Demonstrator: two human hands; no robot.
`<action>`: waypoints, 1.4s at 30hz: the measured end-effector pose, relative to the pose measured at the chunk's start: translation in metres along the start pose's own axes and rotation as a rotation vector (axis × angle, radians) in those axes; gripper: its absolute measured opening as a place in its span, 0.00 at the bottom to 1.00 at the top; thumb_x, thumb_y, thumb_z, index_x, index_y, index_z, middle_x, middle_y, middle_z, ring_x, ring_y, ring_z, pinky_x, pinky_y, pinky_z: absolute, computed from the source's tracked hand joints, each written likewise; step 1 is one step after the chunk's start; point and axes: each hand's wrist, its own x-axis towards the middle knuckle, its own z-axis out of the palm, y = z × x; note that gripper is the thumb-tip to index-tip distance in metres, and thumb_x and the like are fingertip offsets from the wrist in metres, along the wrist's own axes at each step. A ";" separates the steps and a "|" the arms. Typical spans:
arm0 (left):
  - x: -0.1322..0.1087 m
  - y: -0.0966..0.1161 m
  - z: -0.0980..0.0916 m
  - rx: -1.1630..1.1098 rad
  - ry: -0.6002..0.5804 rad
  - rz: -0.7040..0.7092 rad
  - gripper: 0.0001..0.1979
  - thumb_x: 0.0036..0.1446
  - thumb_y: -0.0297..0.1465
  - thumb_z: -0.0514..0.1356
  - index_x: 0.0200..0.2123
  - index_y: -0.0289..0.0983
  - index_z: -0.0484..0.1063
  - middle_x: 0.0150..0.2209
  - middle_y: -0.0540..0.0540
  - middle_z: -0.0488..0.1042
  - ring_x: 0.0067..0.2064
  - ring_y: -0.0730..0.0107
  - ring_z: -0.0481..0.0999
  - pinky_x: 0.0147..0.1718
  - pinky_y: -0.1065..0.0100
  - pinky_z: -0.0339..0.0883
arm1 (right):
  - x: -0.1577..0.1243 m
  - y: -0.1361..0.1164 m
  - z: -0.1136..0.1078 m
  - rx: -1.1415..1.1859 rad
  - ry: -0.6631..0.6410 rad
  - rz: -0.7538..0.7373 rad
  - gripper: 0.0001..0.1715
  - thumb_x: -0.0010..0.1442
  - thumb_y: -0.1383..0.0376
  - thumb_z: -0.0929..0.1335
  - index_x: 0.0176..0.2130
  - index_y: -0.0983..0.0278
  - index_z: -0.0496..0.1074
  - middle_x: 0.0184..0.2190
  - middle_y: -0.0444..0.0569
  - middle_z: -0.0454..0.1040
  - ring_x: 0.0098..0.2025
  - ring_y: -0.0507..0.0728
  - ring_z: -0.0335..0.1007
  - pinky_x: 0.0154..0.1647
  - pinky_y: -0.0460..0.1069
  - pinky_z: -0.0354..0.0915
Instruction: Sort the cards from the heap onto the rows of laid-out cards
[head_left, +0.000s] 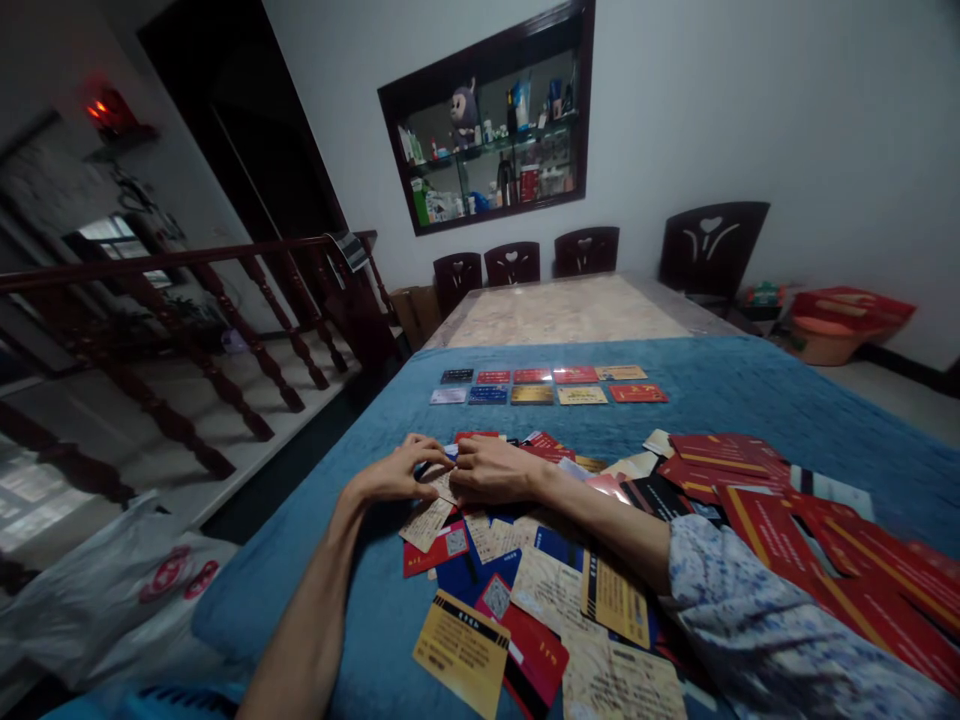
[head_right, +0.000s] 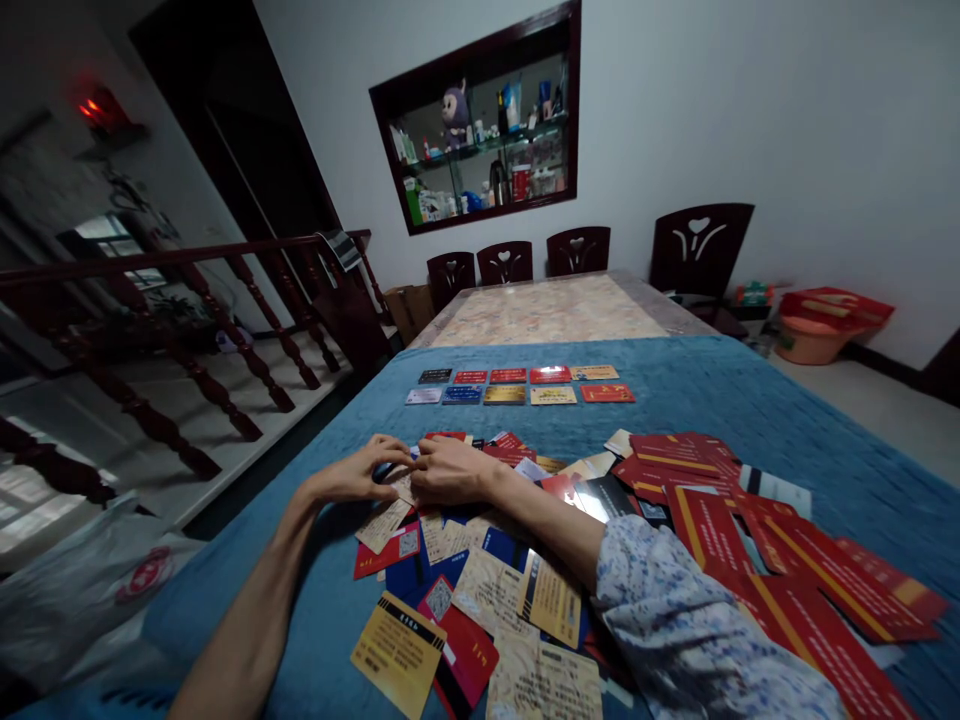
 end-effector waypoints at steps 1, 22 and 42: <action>0.000 -0.001 -0.001 -0.007 -0.001 0.004 0.23 0.51 0.35 0.67 0.52 0.44 0.76 0.55 0.46 0.71 0.62 0.54 0.59 0.63 0.55 0.54 | 0.000 0.000 0.000 -0.008 0.011 -0.003 0.18 0.70 0.59 0.61 0.36 0.64 0.75 0.35 0.51 0.77 0.36 0.56 0.63 0.46 0.52 0.59; 0.004 -0.020 -0.003 -0.223 0.269 0.034 0.08 0.51 0.32 0.65 0.34 0.38 0.83 0.40 0.44 0.80 0.51 0.58 0.73 0.57 0.60 0.63 | -0.014 0.008 0.025 -0.063 0.537 0.403 0.12 0.66 0.68 0.64 0.33 0.64 0.74 0.27 0.50 0.74 0.34 0.56 0.61 0.36 0.50 0.56; 0.017 -0.011 0.016 -0.250 0.527 -0.034 0.17 0.49 0.29 0.59 0.44 0.37 0.78 0.36 0.47 0.81 0.39 0.64 0.78 0.42 0.66 0.71 | -0.011 0.000 0.013 0.071 0.281 0.701 0.13 0.68 0.67 0.63 0.49 0.63 0.73 0.36 0.52 0.77 0.41 0.57 0.68 0.40 0.49 0.60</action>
